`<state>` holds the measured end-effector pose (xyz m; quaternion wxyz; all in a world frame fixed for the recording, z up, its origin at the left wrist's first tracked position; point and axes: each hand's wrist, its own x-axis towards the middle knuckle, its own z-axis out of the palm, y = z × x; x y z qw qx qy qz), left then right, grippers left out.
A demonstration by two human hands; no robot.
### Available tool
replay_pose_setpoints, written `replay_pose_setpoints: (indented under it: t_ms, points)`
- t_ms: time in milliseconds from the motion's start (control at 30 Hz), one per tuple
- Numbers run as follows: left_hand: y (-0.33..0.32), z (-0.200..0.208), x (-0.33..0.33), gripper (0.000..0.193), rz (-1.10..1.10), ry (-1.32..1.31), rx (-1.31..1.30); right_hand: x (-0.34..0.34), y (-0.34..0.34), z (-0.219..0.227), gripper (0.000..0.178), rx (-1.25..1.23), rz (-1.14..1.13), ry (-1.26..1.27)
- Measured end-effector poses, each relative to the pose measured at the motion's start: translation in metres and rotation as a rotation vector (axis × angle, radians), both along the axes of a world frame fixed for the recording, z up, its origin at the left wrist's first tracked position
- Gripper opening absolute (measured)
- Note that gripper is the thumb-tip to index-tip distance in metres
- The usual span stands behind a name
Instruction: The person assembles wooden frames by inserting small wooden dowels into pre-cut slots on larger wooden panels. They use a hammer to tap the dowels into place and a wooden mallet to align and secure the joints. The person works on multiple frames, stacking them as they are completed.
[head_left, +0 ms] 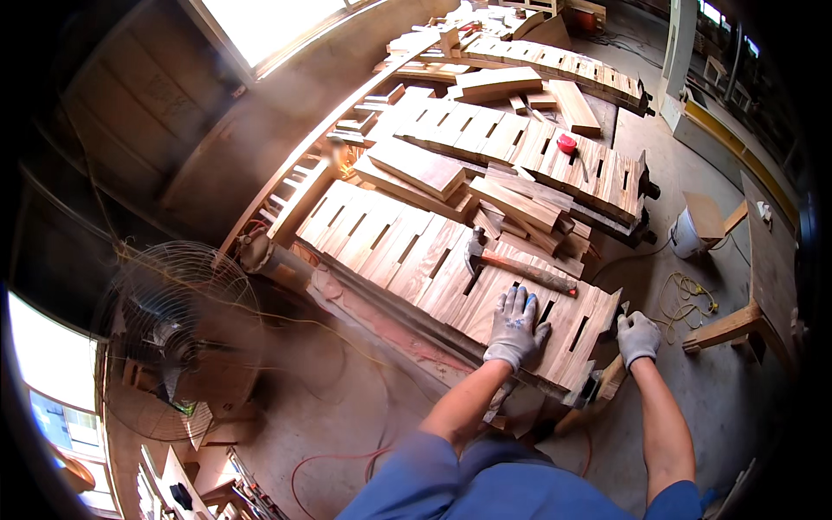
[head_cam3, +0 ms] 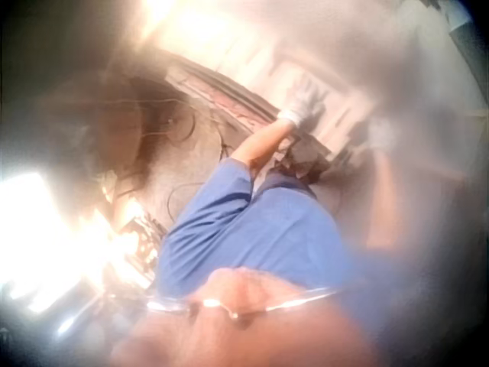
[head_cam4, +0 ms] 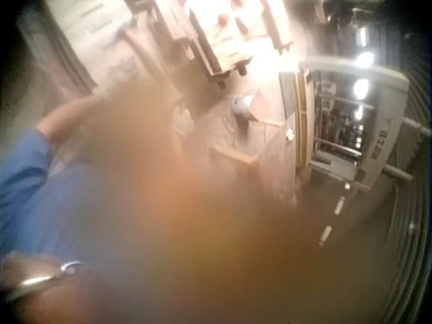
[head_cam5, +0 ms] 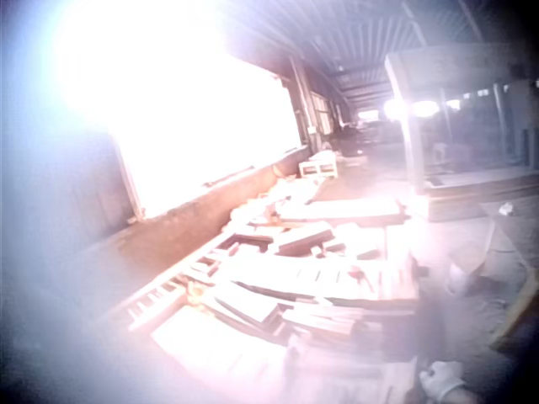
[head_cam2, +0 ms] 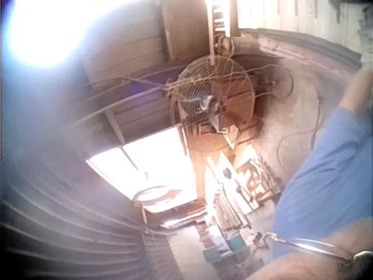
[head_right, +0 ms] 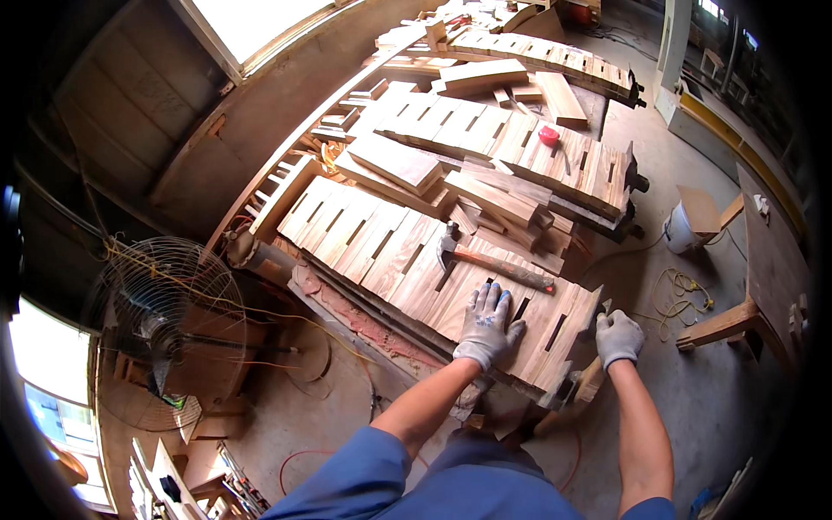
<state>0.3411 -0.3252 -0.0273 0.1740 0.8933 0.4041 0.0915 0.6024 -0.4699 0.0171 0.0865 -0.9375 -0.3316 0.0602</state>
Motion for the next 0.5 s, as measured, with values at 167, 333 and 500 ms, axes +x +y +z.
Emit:
replay_pose_setpoints:
  t_ms: [167, 333, 500]
  points:
    - [-0.006, -0.013, 0.007, 0.080, -0.003, -0.107, -0.012, 0.010, -0.006, -0.020, 0.037, 0.026, 0.026, -0.037]
    - [-0.012, 0.011, 0.007, 0.080, 0.064, -0.041, 0.017, 0.002, 0.008, 0.005, 0.039, 0.020, -0.014, 0.089]
    - [0.003, -0.026, 0.005, 0.075, -0.046, -0.111, 0.104, 0.001, -0.004, -0.001, 0.039, 0.090, -0.008, 0.094]
